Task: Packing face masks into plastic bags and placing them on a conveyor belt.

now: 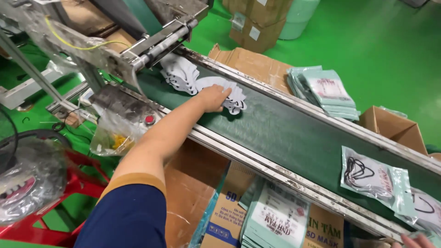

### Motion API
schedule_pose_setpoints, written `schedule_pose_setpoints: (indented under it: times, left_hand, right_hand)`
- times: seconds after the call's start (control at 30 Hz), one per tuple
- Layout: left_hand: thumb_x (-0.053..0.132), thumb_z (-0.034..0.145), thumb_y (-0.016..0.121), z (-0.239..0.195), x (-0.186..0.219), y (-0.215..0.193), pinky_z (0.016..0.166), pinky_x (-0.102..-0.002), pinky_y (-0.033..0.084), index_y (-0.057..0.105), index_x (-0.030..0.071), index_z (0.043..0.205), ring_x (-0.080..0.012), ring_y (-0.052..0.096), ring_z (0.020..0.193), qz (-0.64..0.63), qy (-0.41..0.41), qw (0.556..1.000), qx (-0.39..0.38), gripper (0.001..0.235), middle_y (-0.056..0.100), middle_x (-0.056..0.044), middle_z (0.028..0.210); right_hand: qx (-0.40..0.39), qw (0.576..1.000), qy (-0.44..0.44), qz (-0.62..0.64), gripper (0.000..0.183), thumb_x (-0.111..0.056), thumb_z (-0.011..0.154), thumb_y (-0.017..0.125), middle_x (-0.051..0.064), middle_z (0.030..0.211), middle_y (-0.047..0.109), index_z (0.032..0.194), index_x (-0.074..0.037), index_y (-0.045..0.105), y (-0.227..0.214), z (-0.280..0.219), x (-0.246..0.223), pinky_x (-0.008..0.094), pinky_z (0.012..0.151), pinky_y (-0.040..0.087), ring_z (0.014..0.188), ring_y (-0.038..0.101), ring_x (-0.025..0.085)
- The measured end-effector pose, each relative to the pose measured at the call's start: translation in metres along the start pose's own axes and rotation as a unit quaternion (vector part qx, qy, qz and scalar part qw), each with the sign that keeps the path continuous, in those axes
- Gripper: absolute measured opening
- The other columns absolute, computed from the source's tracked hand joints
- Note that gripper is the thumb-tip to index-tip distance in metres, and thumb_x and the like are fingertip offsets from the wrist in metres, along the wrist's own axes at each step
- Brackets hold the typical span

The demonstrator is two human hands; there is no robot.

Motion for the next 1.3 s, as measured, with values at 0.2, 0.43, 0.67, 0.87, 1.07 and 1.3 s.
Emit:
schedule_pose_setpoints:
  times: [0.2,0.43,0.67,0.87,1.07,1.3]
  left_hand:
    - [0.016,0.095,0.063,0.041,-0.01,0.01,0.086,-0.055,0.055,0.065,0.01,0.116,-0.0454,0.068,0.101,-0.078,-0.039,0.99,0.115,0.022,0.072,-0.021,0.106]
    - [0.015,0.075,0.075,-0.125,0.187,-0.118,0.092,-0.046,0.054,0.038,-0.003,0.144,-0.045,0.066,0.11,-0.462,-0.079,0.856,0.218,0.08,0.067,-0.029,0.115]
    - [0.038,0.069,0.099,-0.273,0.189,-0.159,0.111,-0.045,0.038,0.045,0.006,0.147,-0.0401,0.049,0.134,-0.358,-0.045,0.926,0.106,0.1,0.054,-0.026,0.143]
    - [0.038,0.058,0.096,-0.332,0.183,-0.048,0.12,-0.05,0.028,0.039,0.009,0.155,-0.0413,0.037,0.146,-0.432,0.043,0.901,0.025,0.116,0.046,-0.023,0.153]
    - [0.037,0.079,0.082,-0.382,0.177,0.031,0.111,-0.045,0.053,0.064,0.012,0.135,-0.0329,0.07,0.124,-0.561,-0.093,0.822,-0.041,0.064,0.073,-0.013,0.129]
    - [0.036,0.066,0.091,-0.384,0.177,-0.023,0.115,-0.055,0.031,0.052,0.009,0.136,-0.0381,0.046,0.138,-0.403,0.002,0.909,0.107,0.085,0.057,-0.016,0.136]
  right_hand:
    - [-0.03,0.998,0.029,0.053,0.019,-0.003,0.09,0.076,0.016,0.117,0.072,0.108,0.0,0.072,0.171,-0.022,-0.393,0.029,0.092,0.057,0.103,0.071,0.018]
    - [-0.087,0.978,-0.186,0.042,0.106,-0.031,0.06,0.088,0.034,0.149,0.043,0.141,0.019,0.041,0.248,-0.009,-0.639,0.046,0.11,0.038,0.138,0.044,0.043]
    - [-0.253,0.924,0.17,0.231,0.049,-0.008,0.086,0.08,0.019,0.104,0.073,0.132,0.001,0.068,0.321,-0.111,-0.492,0.037,0.085,0.053,0.092,0.063,0.026]
    - [-0.364,0.836,0.064,0.405,0.079,-0.004,0.06,0.089,0.003,0.115,0.069,0.13,-0.001,0.055,0.363,-0.138,-0.603,0.029,0.094,0.053,0.106,0.064,0.013]
    - [-0.432,0.846,0.076,0.303,0.083,-0.014,0.065,0.1,0.01,0.121,0.072,0.135,-0.003,0.056,0.384,-0.192,-0.583,0.034,0.103,0.053,0.113,0.067,0.02]
    - [-0.388,0.85,0.002,0.355,0.083,-0.01,0.069,0.09,0.009,0.128,0.066,0.141,-0.003,0.049,0.381,-0.207,-0.578,0.032,0.105,0.05,0.119,0.063,0.018]
Point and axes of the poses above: each hand's wrist, its own z-axis towards the middle knuckle, its own y-axis out of the palm, x = y × z, the point moved 9 cm from there along z, towards the middle knuckle
